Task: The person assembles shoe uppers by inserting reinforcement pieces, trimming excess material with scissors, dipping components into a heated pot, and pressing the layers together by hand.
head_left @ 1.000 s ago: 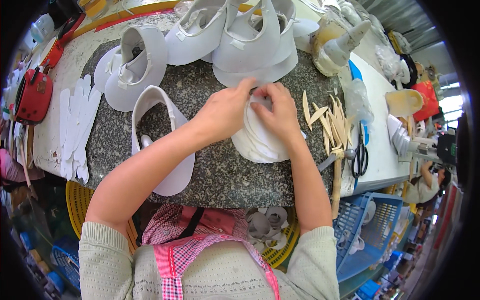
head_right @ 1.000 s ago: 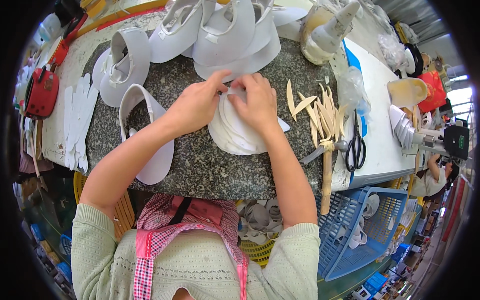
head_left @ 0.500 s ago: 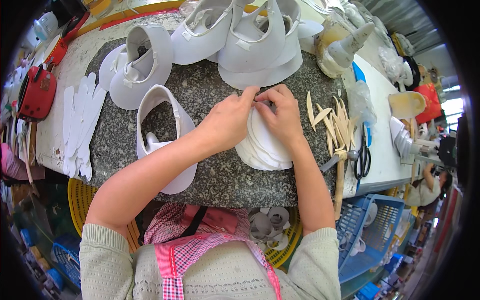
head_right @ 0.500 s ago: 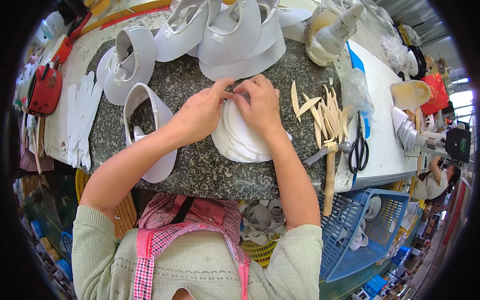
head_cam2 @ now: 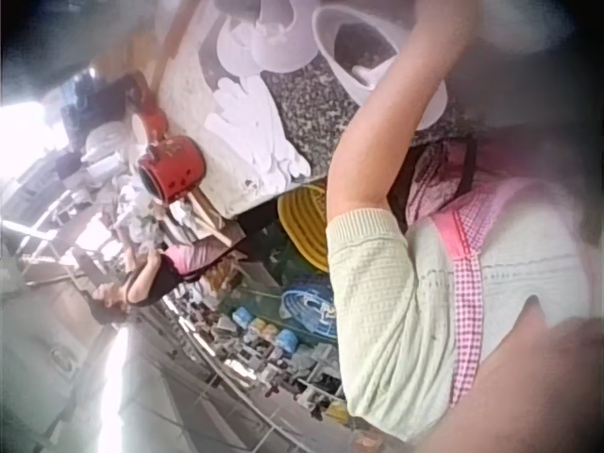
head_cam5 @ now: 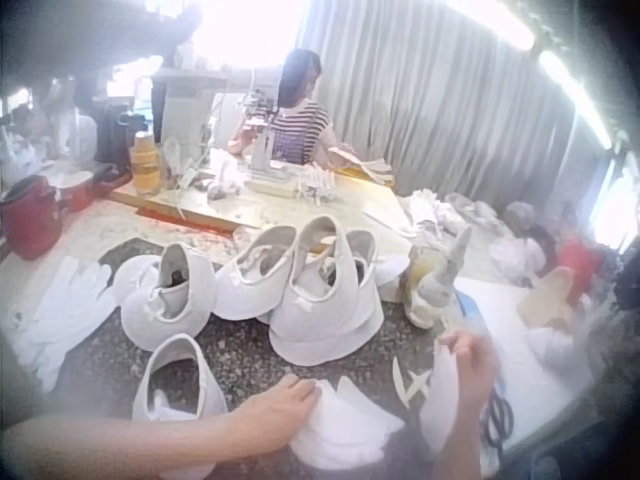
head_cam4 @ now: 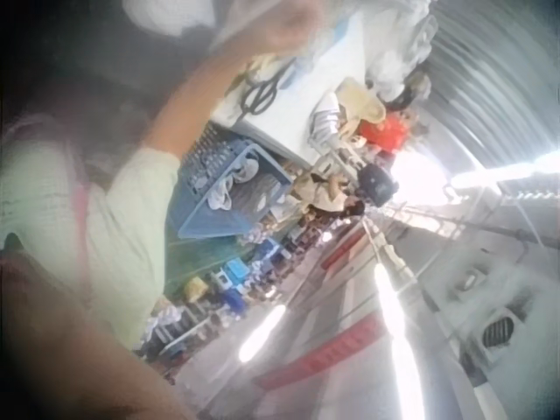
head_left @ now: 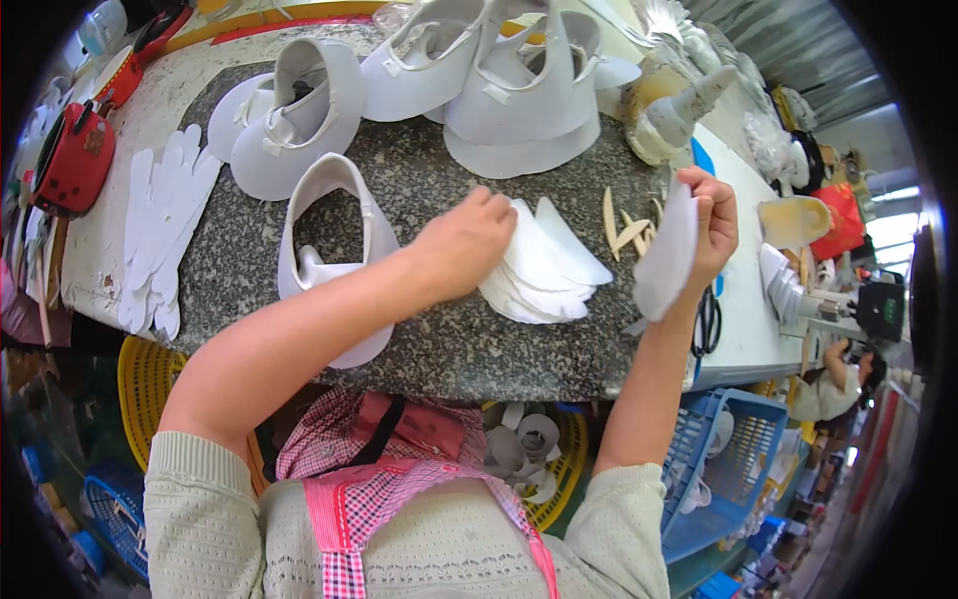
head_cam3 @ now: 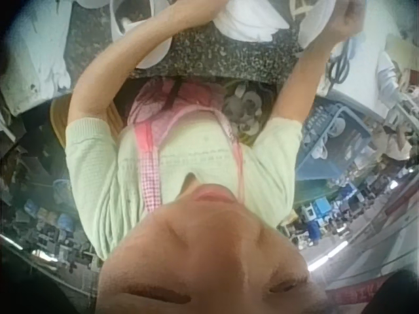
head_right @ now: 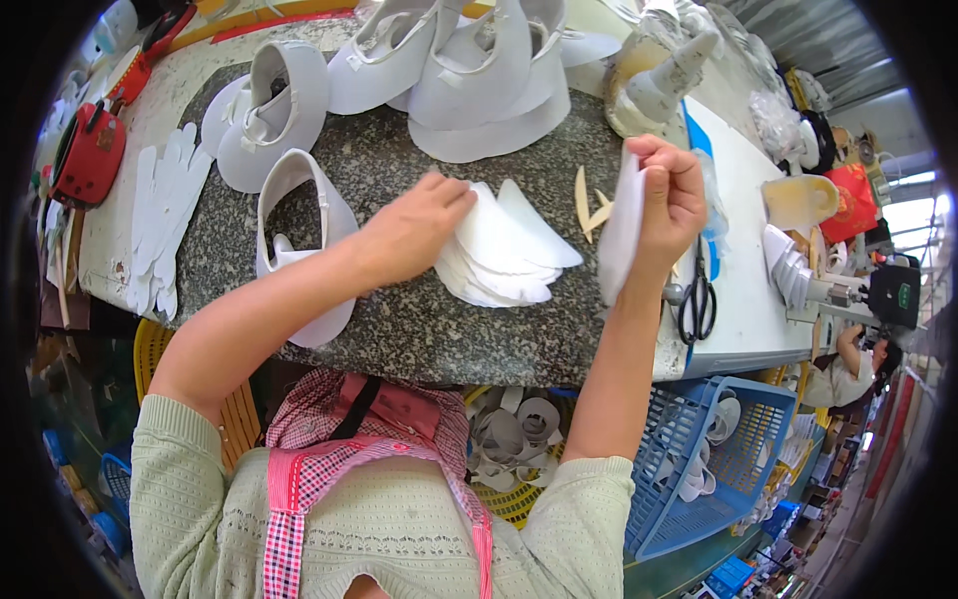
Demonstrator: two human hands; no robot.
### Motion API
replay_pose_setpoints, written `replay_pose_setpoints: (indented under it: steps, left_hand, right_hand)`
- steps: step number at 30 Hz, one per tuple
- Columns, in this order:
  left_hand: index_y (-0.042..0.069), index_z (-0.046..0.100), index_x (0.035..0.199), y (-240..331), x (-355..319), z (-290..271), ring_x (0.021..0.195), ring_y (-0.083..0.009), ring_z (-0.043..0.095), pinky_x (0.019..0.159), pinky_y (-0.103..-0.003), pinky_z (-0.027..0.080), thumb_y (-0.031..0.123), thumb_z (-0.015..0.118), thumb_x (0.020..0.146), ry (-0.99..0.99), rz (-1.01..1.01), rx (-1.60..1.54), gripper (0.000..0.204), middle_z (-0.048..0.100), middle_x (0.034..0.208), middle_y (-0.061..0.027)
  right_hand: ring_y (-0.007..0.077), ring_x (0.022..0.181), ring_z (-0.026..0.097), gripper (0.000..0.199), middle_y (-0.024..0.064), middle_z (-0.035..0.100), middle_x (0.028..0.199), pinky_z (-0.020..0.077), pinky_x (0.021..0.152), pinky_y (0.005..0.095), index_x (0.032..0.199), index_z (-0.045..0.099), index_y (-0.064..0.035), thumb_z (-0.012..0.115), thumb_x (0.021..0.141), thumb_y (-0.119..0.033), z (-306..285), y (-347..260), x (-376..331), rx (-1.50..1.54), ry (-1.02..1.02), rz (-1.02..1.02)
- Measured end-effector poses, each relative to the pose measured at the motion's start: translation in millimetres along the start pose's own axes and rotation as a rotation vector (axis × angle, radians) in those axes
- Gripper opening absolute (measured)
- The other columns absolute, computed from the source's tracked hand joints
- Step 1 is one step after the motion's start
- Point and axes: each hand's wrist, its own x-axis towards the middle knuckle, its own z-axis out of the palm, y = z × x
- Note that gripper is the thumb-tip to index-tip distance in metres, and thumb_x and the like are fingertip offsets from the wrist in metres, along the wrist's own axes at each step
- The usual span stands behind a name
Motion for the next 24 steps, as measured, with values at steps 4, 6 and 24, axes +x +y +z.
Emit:
replay_pose_setpoints:
  steps: [4,6,24]
  left_hand:
    - [-0.003,0.060,0.104,20.8,5.5,-43.9,0.088,-0.0209,0.060,0.080,-0.030,0.047,0.011,0.055,0.086,0.241,-0.226,-0.359,0.024,0.064,0.097,-0.0116]
    - [-0.003,0.061,0.103,32.3,-3.4,-57.1,0.085,-0.0166,0.060,0.077,-0.028,0.047,0.016,0.055,0.089,0.269,-0.299,-0.537,0.024,0.064,0.095,-0.0087]
    - [-0.003,0.061,0.108,12.3,6.7,-6.4,0.073,-0.0184,0.064,0.070,-0.031,0.050,0.005,0.060,0.080,0.083,-0.301,-0.608,0.029,0.067,0.085,-0.0154]
  right_hand:
    - [0.0115,0.075,0.052,0.013,0.0092,0.057,0.094,0.0422,0.067,0.0229,0.080,0.057,-0.0012,0.067,0.080,-0.010,-1.9,-30.0,-19.3,-0.135,-0.250,-0.140]
    - [0.0131,0.070,0.052,0.013,0.0080,0.052,0.089,0.0423,0.064,0.0231,0.076,0.060,-0.0011,0.070,0.075,-0.008,16.3,-33.9,-33.4,-0.307,-0.410,-0.274]
    - [0.0115,0.067,0.054,0.025,0.0168,0.060,0.098,0.0475,0.056,0.0236,0.090,0.047,-0.0059,0.063,0.086,-0.025,-44.3,-65.4,-59.0,-0.075,0.230,-0.249]
